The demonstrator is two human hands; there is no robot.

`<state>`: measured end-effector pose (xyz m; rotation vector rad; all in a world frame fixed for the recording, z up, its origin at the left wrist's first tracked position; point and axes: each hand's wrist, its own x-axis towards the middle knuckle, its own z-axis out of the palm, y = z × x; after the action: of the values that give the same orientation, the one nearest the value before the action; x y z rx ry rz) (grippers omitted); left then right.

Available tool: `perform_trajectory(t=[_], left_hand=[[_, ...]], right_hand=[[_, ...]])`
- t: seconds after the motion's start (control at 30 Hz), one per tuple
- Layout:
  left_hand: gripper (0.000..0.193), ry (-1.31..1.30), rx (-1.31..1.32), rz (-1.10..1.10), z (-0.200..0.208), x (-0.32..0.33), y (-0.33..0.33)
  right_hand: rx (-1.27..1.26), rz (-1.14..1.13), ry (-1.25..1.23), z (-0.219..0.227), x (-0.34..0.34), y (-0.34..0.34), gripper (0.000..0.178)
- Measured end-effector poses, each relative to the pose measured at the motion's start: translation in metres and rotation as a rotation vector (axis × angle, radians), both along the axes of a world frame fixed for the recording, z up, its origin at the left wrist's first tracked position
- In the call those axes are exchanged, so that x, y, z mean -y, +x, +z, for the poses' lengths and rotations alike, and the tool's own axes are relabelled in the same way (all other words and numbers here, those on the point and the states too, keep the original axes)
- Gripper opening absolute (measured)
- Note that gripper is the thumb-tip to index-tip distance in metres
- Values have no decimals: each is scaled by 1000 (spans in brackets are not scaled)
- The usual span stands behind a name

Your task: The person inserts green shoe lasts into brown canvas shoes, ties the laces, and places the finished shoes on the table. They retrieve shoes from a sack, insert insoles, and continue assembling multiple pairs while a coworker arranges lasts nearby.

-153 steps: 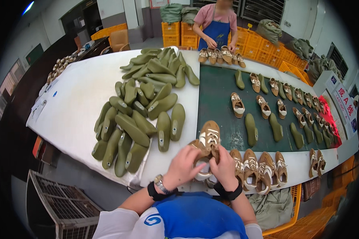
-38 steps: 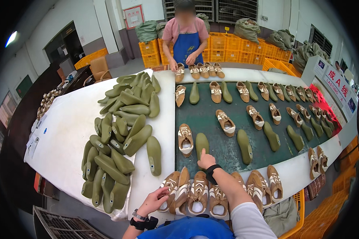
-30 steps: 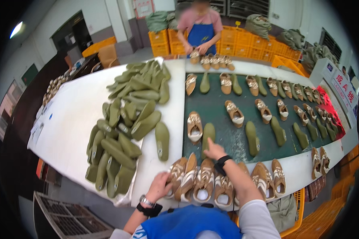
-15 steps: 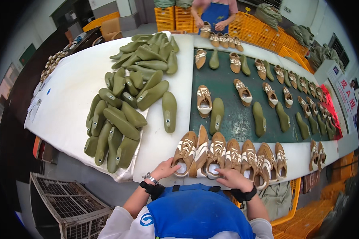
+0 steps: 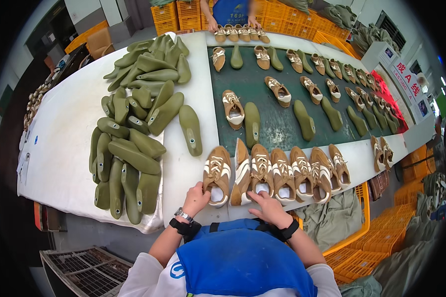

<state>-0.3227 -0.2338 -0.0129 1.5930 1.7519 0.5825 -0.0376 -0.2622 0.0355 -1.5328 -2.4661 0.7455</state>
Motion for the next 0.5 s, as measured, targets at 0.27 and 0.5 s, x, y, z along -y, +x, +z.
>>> perform_trajectory(t=[0.27, 0.5], left_hand=[[30, -221, 624, 112, 16, 6, -33], [35, 2, 573, 6, 47, 18, -20]], right_hand=[[129, -255, 79, 20, 11, -45, 50], [-596, -300, 67, 34, -12, -107, 71]])
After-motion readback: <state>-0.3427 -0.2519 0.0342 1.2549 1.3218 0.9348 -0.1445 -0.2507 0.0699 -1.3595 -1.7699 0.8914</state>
